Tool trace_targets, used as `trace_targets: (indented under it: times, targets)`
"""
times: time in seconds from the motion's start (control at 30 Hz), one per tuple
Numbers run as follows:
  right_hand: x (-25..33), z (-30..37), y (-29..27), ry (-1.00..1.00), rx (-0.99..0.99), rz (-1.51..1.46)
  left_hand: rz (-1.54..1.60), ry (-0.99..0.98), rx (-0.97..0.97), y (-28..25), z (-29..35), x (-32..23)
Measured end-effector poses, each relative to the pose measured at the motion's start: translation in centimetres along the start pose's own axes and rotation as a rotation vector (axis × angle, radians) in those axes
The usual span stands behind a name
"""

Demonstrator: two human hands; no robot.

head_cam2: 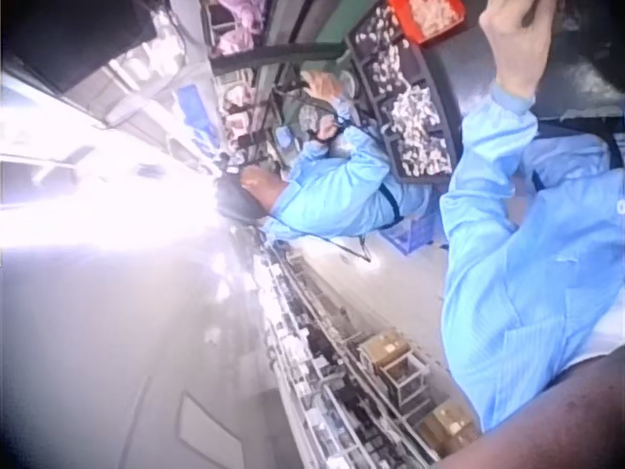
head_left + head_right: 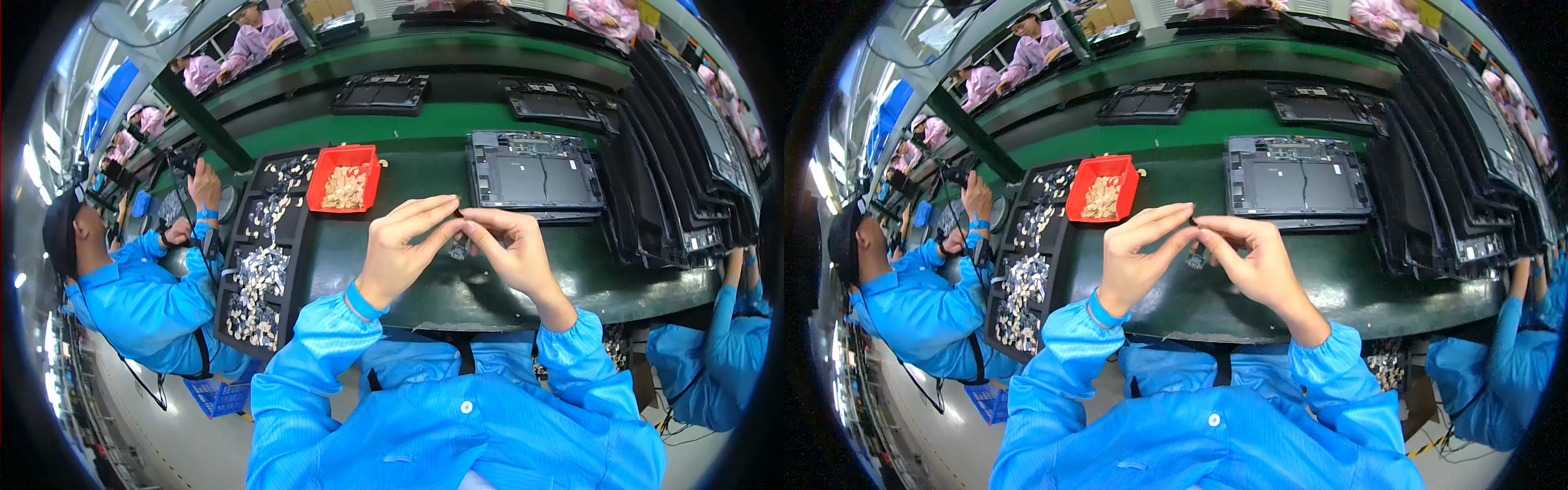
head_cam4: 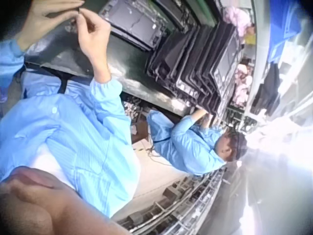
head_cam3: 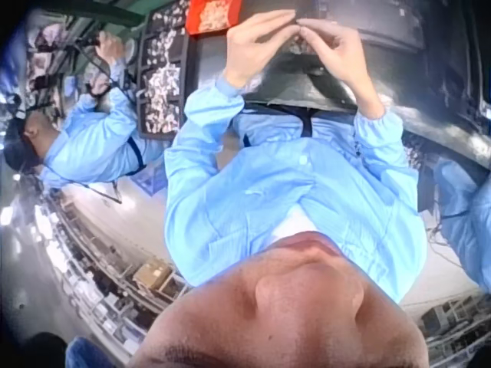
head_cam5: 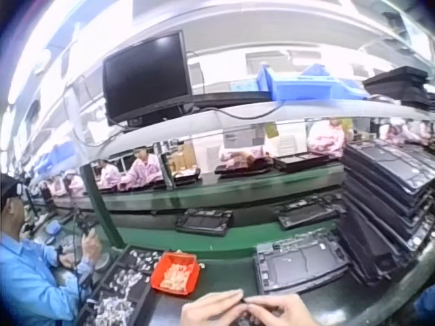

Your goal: The person connects circuit boards and routes ribbon cables inside an electronic device housing by hand, attaching small connectors to link the components.

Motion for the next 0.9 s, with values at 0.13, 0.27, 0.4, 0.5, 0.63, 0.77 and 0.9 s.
trace_targets:
  times: [0.13, 0.27, 0.4, 0.5, 0.63, 0.77, 0.9]
  targets:
    - [0.5, 0.1, 0.2, -0.053, 0.046, 0.078, 0.203, -0.289, 0.044, -0.1, 0.8, 1.5]
    - [0.4, -0.5, 0.4, -0.126, 0.102, 0.163, 0.399, -0.529, 0.111, -0.7, 1.7, 2.7]
    - [0.9, -0.9, 0.9, -0.166, 0.193, 0.310, 0.265, -0.369, 0.155, -1.7, 1.6, 2.1]
    - [0.9, -0.9, 1.8, -0.159, 0.213, 0.284, 0.094, -0.181, 0.086, -2.2, 1.8, 1.6]
    - [0.7, -1.1, 2.9, -0.214, 0.214, 0.303, 0.005, -0.039, 0.056, -3.2, 1.4, 1.9]
    - [0.6, -1.9, 3.3, 0.233, 0.140, -0.070, -0.270, -0.080, 0.005, -5.7, -0.5, 7.1]
    - [-1.0, -4.0, 3.6, 0.322, 0.122, 0.074, -0.548, -0.046, -0.318, -7.8, -2.3, 11.1]
Point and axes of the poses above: each hand's wrist, its own z-axis away from the middle knuckle, its own y-axis out of the palm, x = y × z, the point moved 2 cm from there along -z, towards the middle knuckle, and after that the axes turned 8 degrees about -x, right-handed, at the moved point
